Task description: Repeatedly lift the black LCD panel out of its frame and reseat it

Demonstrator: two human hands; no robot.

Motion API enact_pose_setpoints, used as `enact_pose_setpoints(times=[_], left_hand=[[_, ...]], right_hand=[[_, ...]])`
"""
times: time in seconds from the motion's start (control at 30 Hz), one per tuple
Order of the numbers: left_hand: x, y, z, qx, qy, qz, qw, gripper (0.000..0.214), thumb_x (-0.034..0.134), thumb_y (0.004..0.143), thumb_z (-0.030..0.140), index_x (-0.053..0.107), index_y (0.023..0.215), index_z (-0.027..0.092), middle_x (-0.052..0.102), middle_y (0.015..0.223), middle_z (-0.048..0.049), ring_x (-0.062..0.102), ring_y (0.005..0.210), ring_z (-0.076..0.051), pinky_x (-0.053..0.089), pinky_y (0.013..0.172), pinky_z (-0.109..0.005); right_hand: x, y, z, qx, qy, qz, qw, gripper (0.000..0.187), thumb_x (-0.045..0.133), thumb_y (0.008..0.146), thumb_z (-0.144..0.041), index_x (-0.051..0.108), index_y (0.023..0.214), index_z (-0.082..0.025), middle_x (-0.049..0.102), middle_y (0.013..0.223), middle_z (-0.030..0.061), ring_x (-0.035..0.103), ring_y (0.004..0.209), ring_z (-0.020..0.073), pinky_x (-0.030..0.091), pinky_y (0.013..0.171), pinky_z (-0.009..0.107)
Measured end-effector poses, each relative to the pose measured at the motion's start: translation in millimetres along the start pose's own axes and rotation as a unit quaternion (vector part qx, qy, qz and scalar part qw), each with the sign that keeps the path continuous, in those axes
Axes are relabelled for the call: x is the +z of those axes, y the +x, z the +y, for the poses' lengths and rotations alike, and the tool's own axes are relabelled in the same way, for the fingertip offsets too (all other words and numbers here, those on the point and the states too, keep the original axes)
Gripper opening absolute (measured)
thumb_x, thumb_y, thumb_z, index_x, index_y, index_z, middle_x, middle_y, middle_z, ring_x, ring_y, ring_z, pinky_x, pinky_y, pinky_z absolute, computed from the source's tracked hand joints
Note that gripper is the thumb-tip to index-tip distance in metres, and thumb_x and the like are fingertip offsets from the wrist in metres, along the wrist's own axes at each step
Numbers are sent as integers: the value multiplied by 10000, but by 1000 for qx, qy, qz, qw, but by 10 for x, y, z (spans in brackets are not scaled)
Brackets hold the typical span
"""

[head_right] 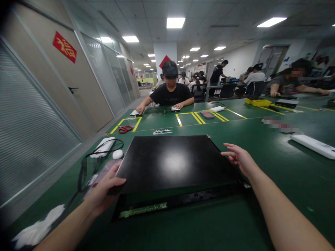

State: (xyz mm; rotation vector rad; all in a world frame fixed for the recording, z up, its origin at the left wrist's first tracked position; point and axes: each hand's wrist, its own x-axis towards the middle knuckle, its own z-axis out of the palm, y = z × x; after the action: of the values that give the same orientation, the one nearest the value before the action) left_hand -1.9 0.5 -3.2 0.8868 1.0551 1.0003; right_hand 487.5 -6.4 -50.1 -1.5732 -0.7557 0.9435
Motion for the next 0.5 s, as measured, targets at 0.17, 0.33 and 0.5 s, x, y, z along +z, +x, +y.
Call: enact_pose_setpoints(times=[0.17, 0.33, 0.5], left_hand=[[6, 8, -1, -15, 10, 10, 1000, 774, 803, 530, 173, 508, 1241, 250, 771, 972, -16, 762, 856, -293, 565, 654, -325], [11, 23, -14, -27, 13, 9, 1000, 782, 792, 528, 176, 496, 1246, 265, 761, 958, -5, 761, 856, -292, 557, 640, -321], [-11, 35, -27, -27, 11, 13, 999, 740, 780, 548, 165, 517, 1230, 278, 754, 924, 8, 761, 855, -289, 568, 662, -332]], right_hand=[[42, -3, 34, -16, -35, 32, 999, 503, 668, 723, -448, 654, 1162, -202, 771, 810, 133, 384, 440, 95, 219, 400, 244], [59, -6, 62, -22, -50, 32, 998, 473, 651, 715, -443, 671, 1118, -196, 771, 817, 144, 368, 416, 87, 216, 395, 249], [77, -8, 85, -25, -60, 27, 998, 454, 629, 740, -446, 666, 1112, -189, 779, 808, 139, 344, 413, 83, 203, 395, 243]])
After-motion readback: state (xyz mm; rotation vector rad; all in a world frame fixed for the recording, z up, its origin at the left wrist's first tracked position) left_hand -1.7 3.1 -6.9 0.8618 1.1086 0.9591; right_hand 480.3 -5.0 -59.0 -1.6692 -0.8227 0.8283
